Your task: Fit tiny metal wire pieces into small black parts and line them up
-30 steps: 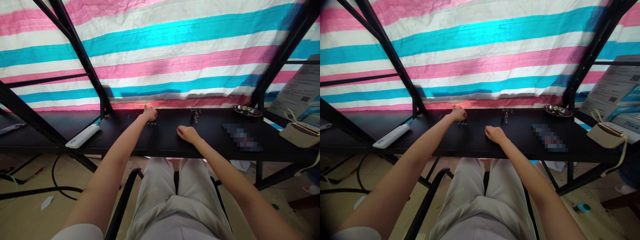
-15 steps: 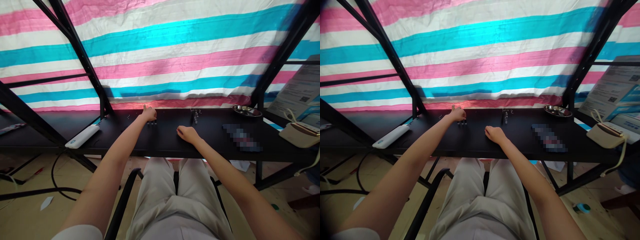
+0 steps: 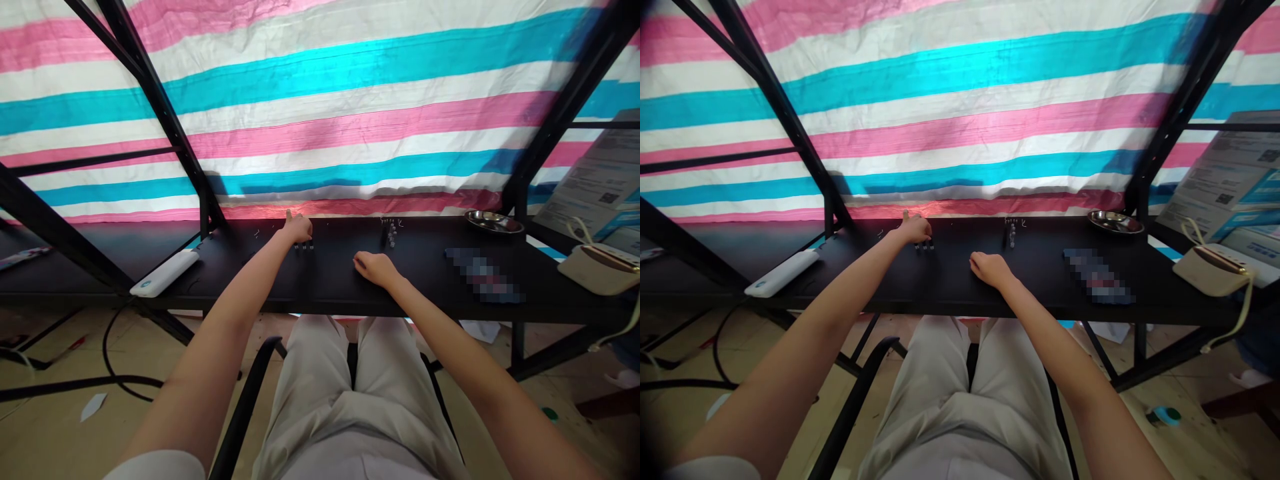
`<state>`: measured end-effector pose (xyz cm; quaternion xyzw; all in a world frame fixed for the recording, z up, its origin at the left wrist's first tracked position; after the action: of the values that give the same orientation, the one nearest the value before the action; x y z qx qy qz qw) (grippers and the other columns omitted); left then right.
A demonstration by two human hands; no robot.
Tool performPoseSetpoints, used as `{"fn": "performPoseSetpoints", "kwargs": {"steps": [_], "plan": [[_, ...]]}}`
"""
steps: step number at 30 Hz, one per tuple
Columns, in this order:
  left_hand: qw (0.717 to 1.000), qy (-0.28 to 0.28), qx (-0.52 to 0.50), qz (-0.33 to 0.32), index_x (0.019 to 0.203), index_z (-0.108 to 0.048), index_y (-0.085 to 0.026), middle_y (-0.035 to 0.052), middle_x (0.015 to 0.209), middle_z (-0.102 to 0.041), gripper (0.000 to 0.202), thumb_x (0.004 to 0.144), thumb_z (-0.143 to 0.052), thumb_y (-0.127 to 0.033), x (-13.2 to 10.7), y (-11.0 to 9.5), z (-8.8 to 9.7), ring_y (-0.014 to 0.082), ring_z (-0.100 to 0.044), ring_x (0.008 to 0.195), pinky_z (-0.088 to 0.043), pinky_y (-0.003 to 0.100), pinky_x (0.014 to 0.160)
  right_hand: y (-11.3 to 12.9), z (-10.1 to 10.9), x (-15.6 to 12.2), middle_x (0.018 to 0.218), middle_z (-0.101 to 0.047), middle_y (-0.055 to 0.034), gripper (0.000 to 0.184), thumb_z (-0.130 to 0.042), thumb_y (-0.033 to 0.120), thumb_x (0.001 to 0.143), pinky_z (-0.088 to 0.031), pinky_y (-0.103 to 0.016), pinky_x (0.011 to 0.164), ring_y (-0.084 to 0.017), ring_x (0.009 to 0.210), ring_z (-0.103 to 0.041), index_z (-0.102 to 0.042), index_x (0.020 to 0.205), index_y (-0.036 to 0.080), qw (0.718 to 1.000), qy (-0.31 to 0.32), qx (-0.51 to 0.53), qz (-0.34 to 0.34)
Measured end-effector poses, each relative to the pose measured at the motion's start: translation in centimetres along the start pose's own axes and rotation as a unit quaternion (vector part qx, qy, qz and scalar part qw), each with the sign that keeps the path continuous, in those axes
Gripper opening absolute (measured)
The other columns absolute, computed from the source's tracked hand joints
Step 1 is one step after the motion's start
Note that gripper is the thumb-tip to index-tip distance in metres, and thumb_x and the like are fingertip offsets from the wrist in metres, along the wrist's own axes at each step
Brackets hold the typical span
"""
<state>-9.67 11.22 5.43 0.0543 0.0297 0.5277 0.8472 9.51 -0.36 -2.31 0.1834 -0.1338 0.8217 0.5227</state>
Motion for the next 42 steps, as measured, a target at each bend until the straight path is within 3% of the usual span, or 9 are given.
{"fn": "performPoseSetpoints", "kwargs": {"steps": [7, 11, 13, 17, 22, 25, 30, 37, 42], "plan": [[1.000, -0.001, -0.003, -0.007, 0.088, -0.069, -0.022, 0.0076, 0.095, -0.066, 0.020, 0.070, -0.062, -0.027, -0.1, 0.0, 0.0, 0.0309, -0.040, 0.112, -0.002, 0.063, 0.102, -0.1, 0.0, 0.0, 0.087, -0.066, -0.0069, 0.031, -0.032, 0.031, 0.091, -0.026, -0.026, 0.056, -0.014, 0.067, -0.057, -0.060, 0.090, 0.018, 1.000, -0.001, 0.005, -0.004], [0.998, -0.026, 0.044, -0.021, 0.105, -0.064, -0.024, 0.0091, 0.111, -0.060, 0.033, 0.073, -0.062, -0.029, -0.4, -1.0, 0.9, 0.0311, -0.038, 0.116, -0.006, 0.062, 0.103, -0.3, 0.2, -0.1, 0.085, -0.066, -0.0060, 0.030, -0.033, 0.032, 0.090, -0.026, -0.026, 0.055, -0.014, 0.065, -0.057, -0.061, 0.090, 0.018, 0.999, -0.016, 0.016, -0.024], [0.995, -0.052, 0.066, -0.045, 0.114, -0.060, -0.023, 0.0109, 0.121, -0.055, 0.039, 0.075, -0.061, -0.028, -0.8, -2.5, 1.5, 0.0308, -0.036, 0.119, -0.007, 0.060, 0.104, -0.8, 0.6, -0.2, 0.082, -0.066, -0.0051, 0.030, -0.035, 0.033, 0.089, -0.026, -0.026, 0.055, -0.014, 0.064, -0.056, -0.061, 0.089, 0.019, 0.997, -0.045, 0.029, -0.058], [0.984, -0.120, 0.055, -0.118, 0.127, -0.048, -0.022, 0.0125, 0.126, -0.049, 0.048, 0.080, -0.056, -0.023, -1.7, -7.4, 2.2, 0.0301, -0.035, 0.122, -0.007, 0.057, 0.105, -2.9, 2.0, -0.8, 0.074, -0.064, -0.0045, 0.030, -0.036, 0.035, 0.087, -0.029, -0.025, 0.059, -0.015, 0.065, -0.055, -0.061, 0.084, 0.019, 0.972, -0.137, 0.071, -0.177], [0.976, -0.137, -0.010, -0.169, 0.139, -0.030, -0.025, 0.0126, 0.126, -0.049, 0.054, 0.087, -0.044, -0.023, -1.9, -13.1, 0.3, 0.0290, -0.040, 0.119, -0.019, 0.053, 0.102, -7.1, 3.0, -2.3, 0.076, -0.063, -0.0073, 0.027, -0.037, 0.031, 0.083, -0.033, -0.028, 0.063, -0.019, 0.071, -0.055, -0.060, 0.088, 0.017, 0.909, -0.202, 0.094, -0.352], [0.981, -0.116, -0.047, -0.151, 0.145, -0.014, -0.027, 0.0131, 0.125, -0.049, 0.063, 0.088, -0.040, -0.024, -0.9, -15.1, -1.9, 0.0286, -0.043, 0.114, -0.029, 0.050, 0.095, -9.3, 1.9, -2.8, 0.087, -0.063, -0.0116, 0.027, -0.042, 0.027, 0.079, -0.035, -0.031, 0.066, -0.023, 0.081, -0.056, -0.058, 0.097, 0.015, 0.888, -0.171, 0.099, -0.416], [0.983, -0.103, -0.086, -0.127, 0.146, -0.003, -0.027, 0.0127, 0.124, -0.048, 0.065, 0.089, -0.035, -0.025, 1.2, -17.3, -4.6, 0.0283, -0.044, 0.112, -0.034, 0.048, 0.090, -10.4, -0.7, -2.5, 0.101, -0.060, -0.0178, 0.027, -0.050, 0.028, 0.075, -0.038, -0.039, 0.077, -0.028, 0.095, -0.054, -0.058, 0.097, 0.014, 0.904, -0.063, 0.072, -0.417], [0.985, -0.104, -0.093, -0.103, 0.145, -0.011, -0.029, 0.0131, 0.123, -0.049, 0.060, 0.090, -0.032, -0.022, 3.0, -18.7, -5.5, 0.0282, -0.045, 0.111, -0.035, 0.047, 0.088, -10.9, -1.5, -2.0, 0.108, -0.057, -0.0198, 0.037, -0.051, 0.040, 0.079, -0.037, -0.043, 0.083, -0.031, 0.104, -0.052, -0.057, 0.104, 0.013, 0.907, -0.026, 0.073, -0.414], [0.979, -0.159, -0.088, -0.094, 0.136, -0.036, -0.025, 0.0119, 0.117, -0.053, 0.046, 0.089, -0.036, -0.021, 3.2, -18.9, -4.7, 0.0260, -0.050, 0.105, -0.035, 0.044, 0.087, -11.4, -1.8, -1.7, 0.110, -0.057, -0.0178, 0.040, -0.052, 0.042, 0.079, -0.036, -0.042, 0.085, -0.030, 0.107, -0.051, -0.056, 0.107, 0.013, 0.902, -0.009, 0.079, -0.425]]}}
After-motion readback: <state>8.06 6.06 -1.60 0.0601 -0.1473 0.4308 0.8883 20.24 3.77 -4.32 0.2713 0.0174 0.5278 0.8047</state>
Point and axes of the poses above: each hand's wrist, its own x-axis towards the middle knuckle, its own z-axis out of the back of the hand, y = z × x, the point moved 5 cm from there along x, towards the middle knuckle
